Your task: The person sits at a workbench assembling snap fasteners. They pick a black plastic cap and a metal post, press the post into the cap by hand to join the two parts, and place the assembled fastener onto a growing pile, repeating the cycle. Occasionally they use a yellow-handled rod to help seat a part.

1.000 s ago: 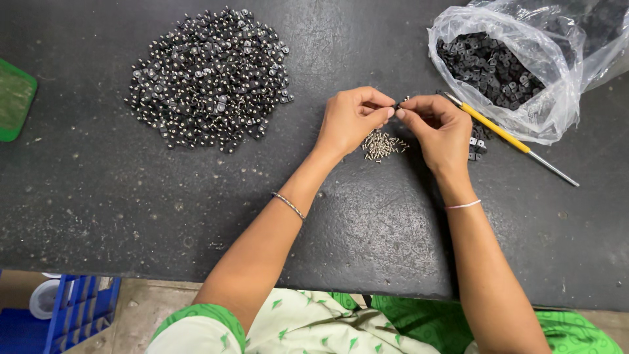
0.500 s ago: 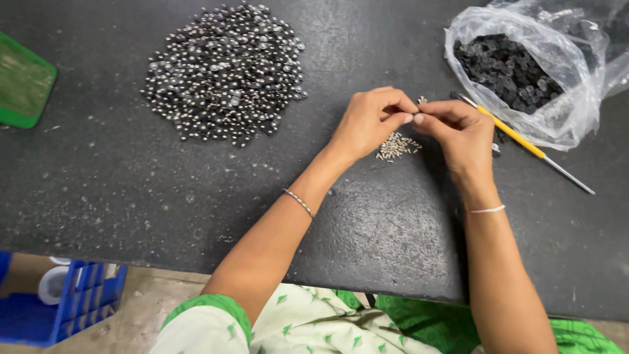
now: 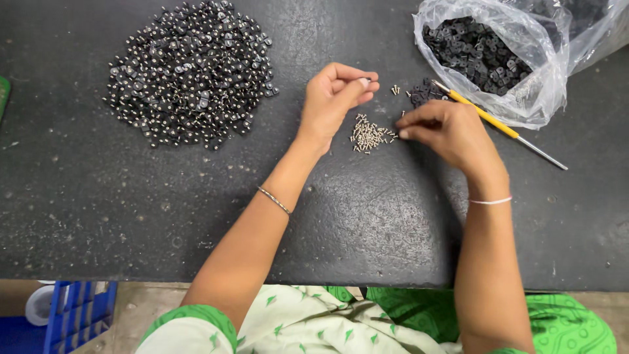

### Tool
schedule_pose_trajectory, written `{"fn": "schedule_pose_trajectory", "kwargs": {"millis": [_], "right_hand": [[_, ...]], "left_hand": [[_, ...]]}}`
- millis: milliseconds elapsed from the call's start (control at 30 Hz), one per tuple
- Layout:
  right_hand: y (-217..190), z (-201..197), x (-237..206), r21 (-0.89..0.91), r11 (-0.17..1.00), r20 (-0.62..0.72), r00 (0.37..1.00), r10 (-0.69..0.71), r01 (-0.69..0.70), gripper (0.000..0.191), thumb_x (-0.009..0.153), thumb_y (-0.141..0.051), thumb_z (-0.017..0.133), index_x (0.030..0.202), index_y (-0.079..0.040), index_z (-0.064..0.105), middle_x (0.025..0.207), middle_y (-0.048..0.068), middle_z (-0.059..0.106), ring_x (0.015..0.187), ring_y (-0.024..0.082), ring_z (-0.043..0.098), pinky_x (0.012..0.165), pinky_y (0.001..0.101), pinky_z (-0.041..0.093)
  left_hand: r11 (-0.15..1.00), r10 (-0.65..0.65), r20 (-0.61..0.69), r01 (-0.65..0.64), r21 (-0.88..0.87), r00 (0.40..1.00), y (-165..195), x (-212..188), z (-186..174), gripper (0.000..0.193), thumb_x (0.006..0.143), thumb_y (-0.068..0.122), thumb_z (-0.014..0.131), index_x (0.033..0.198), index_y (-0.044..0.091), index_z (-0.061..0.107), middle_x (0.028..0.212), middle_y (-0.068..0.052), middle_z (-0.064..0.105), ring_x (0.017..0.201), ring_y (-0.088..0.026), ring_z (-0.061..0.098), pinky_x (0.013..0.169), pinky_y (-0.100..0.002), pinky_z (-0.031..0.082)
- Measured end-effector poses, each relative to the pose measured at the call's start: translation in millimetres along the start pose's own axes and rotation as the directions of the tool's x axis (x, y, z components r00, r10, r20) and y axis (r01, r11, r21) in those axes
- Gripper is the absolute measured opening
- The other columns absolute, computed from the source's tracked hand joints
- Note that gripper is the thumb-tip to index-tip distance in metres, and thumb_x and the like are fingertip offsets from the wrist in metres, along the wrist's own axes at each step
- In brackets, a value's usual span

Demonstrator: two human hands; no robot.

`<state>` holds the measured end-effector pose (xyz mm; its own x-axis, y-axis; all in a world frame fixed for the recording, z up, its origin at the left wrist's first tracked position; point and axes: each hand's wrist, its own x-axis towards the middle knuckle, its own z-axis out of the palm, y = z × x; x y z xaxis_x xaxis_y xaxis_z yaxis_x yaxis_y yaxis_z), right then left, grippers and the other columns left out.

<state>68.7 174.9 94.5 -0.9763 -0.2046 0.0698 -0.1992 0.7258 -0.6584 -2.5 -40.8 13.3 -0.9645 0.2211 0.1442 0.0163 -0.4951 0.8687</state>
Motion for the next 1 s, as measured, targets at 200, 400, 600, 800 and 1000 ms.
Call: {"fn": "schedule_pose_trajectory", "kwargs": {"millis": [200, 400, 600, 800, 1000], "right_hand": [[-3.3, 2.0, -0.3, -0.03, 0.999, 0.045, 0.998, -0.044, 0.045, 0.02, 0.078, -0.006, 0.083, 0.097, -0.005, 0.079, 0.087, 0.007, 0.071, 0.076, 0.019, 0.068, 0.072, 0.0312, 0.054], [-4.1, 5.6, 0.4, 0.028, 0.998, 0.045, 0.998, -0.053, 0.052, 0.02, 0.081, -0.004, 0.079, 0.1, -0.005, 0.077, 0.089, 0.006, 0.071, 0.077, 0.015, 0.069, 0.073, 0.029, 0.055], [-4.6, 1.8, -0.8, -0.03, 0.995, 0.079, 0.993, -0.089, 0.092, 0.02, 0.08, -0.007, 0.08, 0.101, -0.008, 0.08, 0.088, 0.006, 0.07, 0.075, 0.018, 0.066, 0.07, 0.0316, 0.052], [-7.2, 2.0, -0.5, -0.057, 0.991, 0.072, 0.99, -0.118, 0.122, 0.02, 0.08, -0.01, 0.081, 0.1, -0.01, 0.08, 0.088, 0.005, 0.069, 0.074, 0.02, 0.065, 0.069, 0.0331, 0.051], [-9.8, 2.4, 0.4, -0.077, 0.987, 0.083, 0.988, -0.132, 0.139, 0.02, 0.08, -0.012, 0.081, 0.1, -0.011, 0.08, 0.088, 0.005, 0.069, 0.074, 0.02, 0.066, 0.069, 0.0331, 0.052]], "left_hand": [[0.995, -0.054, -0.012, 0.055, 0.078, 0.998, 0.8, 0.0, 0.9, 0.023, 0.098, 0.007, 0.068, 0.118, -0.004, 0.068, 0.107, -0.015, 0.076, 0.096, -0.017, 0.075, 0.087, -0.029, 0.062], [0.985, -0.032, 0.069, 0.02, 0.169, 0.997, -7.2, -1.8, 1.5, 0.028, 0.099, 0.003, 0.065, 0.126, -0.001, 0.071, 0.111, -0.011, 0.076, 0.098, -0.014, 0.073, 0.09, -0.027, 0.061], [0.977, -0.051, 0.031, 0.044, 0.208, 0.998, -10.8, -0.3, -2.0, 0.028, 0.099, 0.004, 0.066, 0.126, 0.0, 0.07, 0.108, -0.01, 0.076, 0.096, -0.014, 0.074, 0.086, -0.027, 0.062], [0.972, -0.043, 0.038, 0.033, 0.231, 0.998, -10.9, -1.5, -1.0, 0.028, 0.099, 0.005, 0.067, 0.125, -0.001, 0.071, 0.104, -0.009, 0.077, 0.092, -0.013, 0.074, 0.084, -0.026, 0.062], [0.966, -0.055, 0.0, 0.053, 0.253, 0.998, -9.7, -1.4, 1.2, 0.027, 0.096, 0.006, 0.069, 0.122, -0.002, 0.071, 0.1, -0.007, 0.077, 0.087, -0.012, 0.073, 0.079, -0.025, 0.062]]}}
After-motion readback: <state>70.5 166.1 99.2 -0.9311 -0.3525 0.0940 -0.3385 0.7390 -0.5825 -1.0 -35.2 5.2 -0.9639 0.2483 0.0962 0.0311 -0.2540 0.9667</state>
